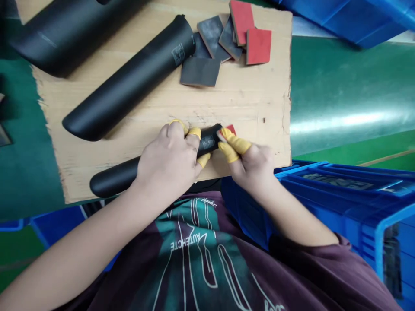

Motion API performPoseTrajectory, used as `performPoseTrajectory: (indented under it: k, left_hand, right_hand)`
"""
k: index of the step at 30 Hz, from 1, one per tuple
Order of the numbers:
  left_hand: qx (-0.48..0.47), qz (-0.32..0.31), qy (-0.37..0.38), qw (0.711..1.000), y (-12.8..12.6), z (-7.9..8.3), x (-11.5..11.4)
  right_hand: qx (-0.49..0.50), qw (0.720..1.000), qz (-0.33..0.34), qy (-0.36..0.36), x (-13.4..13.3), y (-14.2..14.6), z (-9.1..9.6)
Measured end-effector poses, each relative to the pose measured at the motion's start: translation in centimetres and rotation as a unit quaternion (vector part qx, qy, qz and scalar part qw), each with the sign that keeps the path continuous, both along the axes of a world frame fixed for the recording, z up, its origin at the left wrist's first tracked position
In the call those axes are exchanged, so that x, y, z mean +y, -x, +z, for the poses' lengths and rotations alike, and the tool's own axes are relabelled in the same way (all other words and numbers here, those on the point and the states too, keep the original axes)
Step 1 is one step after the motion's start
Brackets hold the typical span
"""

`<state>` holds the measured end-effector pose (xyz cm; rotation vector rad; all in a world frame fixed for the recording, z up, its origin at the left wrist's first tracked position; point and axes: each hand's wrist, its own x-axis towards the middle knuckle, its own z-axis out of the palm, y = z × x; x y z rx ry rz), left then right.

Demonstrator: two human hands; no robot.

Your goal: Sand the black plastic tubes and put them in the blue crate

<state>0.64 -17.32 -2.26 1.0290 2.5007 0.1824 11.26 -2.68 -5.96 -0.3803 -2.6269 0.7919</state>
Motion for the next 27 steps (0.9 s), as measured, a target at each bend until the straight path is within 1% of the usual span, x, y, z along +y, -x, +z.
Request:
performPoseTrajectory:
  k: [2, 6, 8, 11, 13, 17, 19, 23, 25, 27]
  left_hand:
    - [0.012, -0.003, 0.019, 1.0, -0.1, 0.2, 0.0]
    - [0.02, -0.014, 0.022, 0.999, -0.2, 0.1, 0.0]
    - [0.018, -0.018, 0.02, 0.999, -0.2, 0.1, 0.0]
    - [0.008, -0.014, 0.024, 1.0, 0.0, 0.1, 0.0]
    - [-0.001, -0.009, 0.025, 1.0, 0.1, 0.2, 0.1]
    - [-0.007, -0.011, 0.02, 1.0, 0.1, 0.2, 0.2]
    - [-0.002, -0.007, 0.019, 1.0, -0.1, 0.1, 0.2]
    - [-0.003, -0.006, 0.006, 1.0, -0.5, -0.2, 0.1]
    - [-0.005, -0.013, -0.007, 1.0, -0.5, -0.2, -0.1]
    - [-0.005, -0.016, -0.016, 1.0, -0.5, -0.2, -0.2]
  right_hand:
    - [0.032, 0.999, 0.013, -0.011, 0.1, 0.4, -0.3]
    - [0.09, 0.995, 0.003, -0.048, -0.1, 0.3, -0.6]
    - [0.083, 0.994, 0.016, -0.069, -0.1, 0.2, -0.5]
    - [0.073, 0.994, 0.04, -0.071, 0.1, 0.2, -0.5]
    - [0.066, 0.994, 0.039, -0.077, 0.2, -0.3, -0.6]
    - [0.068, 0.991, 0.037, -0.113, 0.3, -1.4, -0.8]
    - [0.057, 0.992, 0.038, -0.105, 0.5, -1.0, -0.6]
    - [0.043, 0.997, 0.024, -0.061, 0.5, 0.4, 0.1]
    - [0.06, 0.996, 0.02, -0.06, 0.2, 0.5, 0.4]
    - [0.056, 0.996, 0.025, -0.064, 0.1, 0.5, 0.8]
